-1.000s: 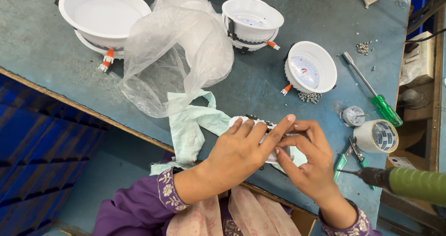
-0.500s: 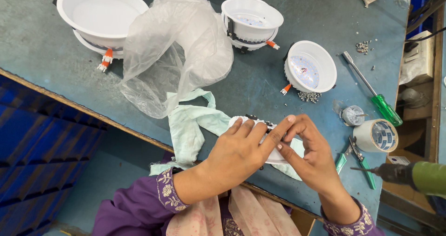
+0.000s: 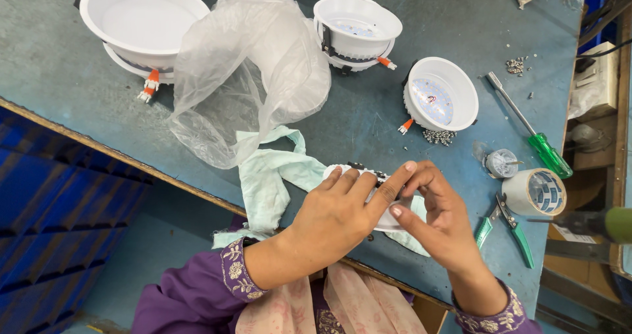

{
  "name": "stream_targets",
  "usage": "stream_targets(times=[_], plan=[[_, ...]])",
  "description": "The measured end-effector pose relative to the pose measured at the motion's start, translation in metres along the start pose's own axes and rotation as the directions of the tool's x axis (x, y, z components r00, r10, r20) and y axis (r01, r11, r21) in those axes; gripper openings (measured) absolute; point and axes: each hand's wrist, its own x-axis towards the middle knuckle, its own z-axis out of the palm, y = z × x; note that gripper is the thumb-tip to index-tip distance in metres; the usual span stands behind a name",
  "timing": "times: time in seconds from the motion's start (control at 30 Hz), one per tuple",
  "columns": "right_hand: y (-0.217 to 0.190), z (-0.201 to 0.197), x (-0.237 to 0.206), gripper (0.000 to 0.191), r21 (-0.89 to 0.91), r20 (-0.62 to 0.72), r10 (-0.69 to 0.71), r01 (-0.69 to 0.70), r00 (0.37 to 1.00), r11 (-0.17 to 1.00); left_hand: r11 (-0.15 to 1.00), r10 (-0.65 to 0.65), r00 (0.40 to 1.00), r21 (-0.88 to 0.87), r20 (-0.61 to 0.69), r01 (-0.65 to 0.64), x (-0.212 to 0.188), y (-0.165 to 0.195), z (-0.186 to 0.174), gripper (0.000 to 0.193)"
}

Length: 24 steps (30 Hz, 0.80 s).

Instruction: The person assembles LED light fixtures by attaching black mounting brackets to white circular housings. They use a green electric screwdriver to secure screws, then place the completed units aside. The person also wipes the housings with a cloth and handles multiple units sequentially.

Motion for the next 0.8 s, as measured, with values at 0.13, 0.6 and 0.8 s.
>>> stream_targets(times=[0.13,0.6,0.8], plan=[[0.007,0.003,-0.002,0.031,0.012,-0.027,-0.015,0.016,1.0,1.0,1.0,-0.002,1.0,-0.004,-0.012,0.002,0.001,0.0,0.001,0.07],[-0.016,-0.009,-0.025,0.025,-0.57,-0.161,-0.382,0.231,0.91,0.788,1.0,0.004,1.0,0.028,0.018,-0.004,0.006,0.001,-0.009,0.07],[-0.058,-0.074,-0.079,0.029,-0.762,-0.455,-0.827,0.337,0.33,0.554,1.0,0.004,1.0,0.026,0.014,-0.004,0.008,0.002,-0.008,0.074]])
